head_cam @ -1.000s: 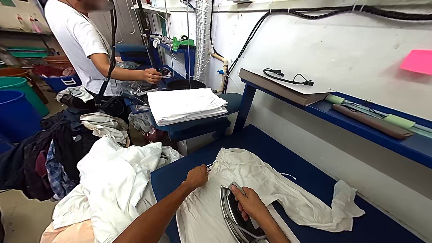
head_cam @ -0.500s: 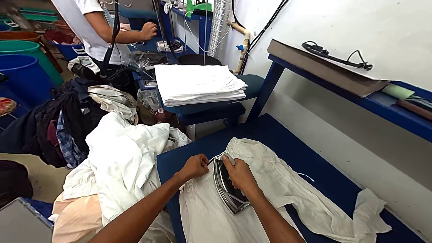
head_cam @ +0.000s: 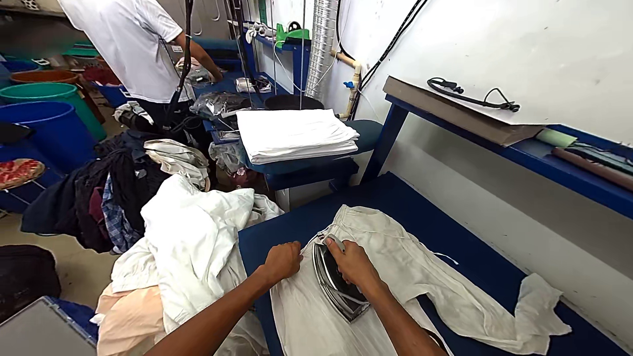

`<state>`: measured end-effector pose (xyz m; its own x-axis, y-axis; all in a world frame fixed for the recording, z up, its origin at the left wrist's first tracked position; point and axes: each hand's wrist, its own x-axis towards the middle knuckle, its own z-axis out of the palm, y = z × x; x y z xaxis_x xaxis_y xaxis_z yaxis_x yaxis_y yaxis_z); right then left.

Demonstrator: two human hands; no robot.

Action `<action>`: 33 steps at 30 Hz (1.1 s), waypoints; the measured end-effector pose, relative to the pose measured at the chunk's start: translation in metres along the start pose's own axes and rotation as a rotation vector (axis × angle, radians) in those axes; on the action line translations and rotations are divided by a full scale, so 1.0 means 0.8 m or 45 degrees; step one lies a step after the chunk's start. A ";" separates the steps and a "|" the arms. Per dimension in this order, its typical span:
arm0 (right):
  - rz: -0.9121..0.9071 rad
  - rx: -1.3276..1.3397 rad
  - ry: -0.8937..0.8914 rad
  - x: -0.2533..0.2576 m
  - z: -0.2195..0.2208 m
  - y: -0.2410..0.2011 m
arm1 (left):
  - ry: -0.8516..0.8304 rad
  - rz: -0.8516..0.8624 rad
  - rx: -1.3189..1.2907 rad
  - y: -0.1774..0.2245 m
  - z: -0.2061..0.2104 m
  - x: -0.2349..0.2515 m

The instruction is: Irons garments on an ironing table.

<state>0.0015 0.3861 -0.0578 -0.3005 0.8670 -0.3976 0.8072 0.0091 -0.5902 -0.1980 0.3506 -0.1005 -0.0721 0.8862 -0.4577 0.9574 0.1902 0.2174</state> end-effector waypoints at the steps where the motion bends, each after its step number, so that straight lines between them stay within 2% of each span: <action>1: 0.008 0.003 0.010 0.003 0.001 -0.003 | 0.007 0.005 -0.008 0.000 0.000 0.000; 4: 0.025 0.013 0.015 0.017 0.004 -0.015 | 0.037 0.012 -0.088 -0.008 0.003 0.006; 9: -0.040 0.092 0.012 0.038 0.009 -0.038 | 0.094 0.016 -0.526 -0.056 0.008 0.012; 13: -0.147 0.110 -0.233 0.014 0.002 -0.030 | -0.094 0.189 -0.606 -0.088 -0.008 -0.012; 15: -0.214 0.005 -0.284 -0.004 0.005 -0.022 | -0.099 0.196 -0.574 -0.104 -0.012 -0.018; 20: -0.117 -0.210 -0.094 -0.007 0.018 -0.039 | -0.025 0.167 -0.653 -0.149 0.011 -0.014; 23: -0.098 -0.209 0.032 0.015 0.020 -0.058 | 0.061 0.143 -0.692 -0.142 0.015 -0.013; 25: -0.131 -0.160 0.003 0.016 0.020 -0.059 | 0.066 0.138 -0.677 -0.139 0.013 -0.022; 27: -0.103 -0.097 -0.054 -0.009 0.014 -0.038 | 0.036 0.170 -0.656 -0.133 0.011 -0.026; 29: -0.006 -0.014 -0.064 -0.055 0.004 0.010 | 0.020 0.205 -0.634 -0.128 0.007 -0.025; 33: 0.121 0.205 0.162 -0.190 -0.002 0.136 | -0.047 0.253 -0.638 -0.131 0.007 -0.029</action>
<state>0.1358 0.2561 -0.0606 -0.1519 0.9161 -0.3711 0.7343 -0.1468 -0.6628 -0.2947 0.3076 -0.1174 0.1150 0.9119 -0.3939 0.7004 0.2068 0.6832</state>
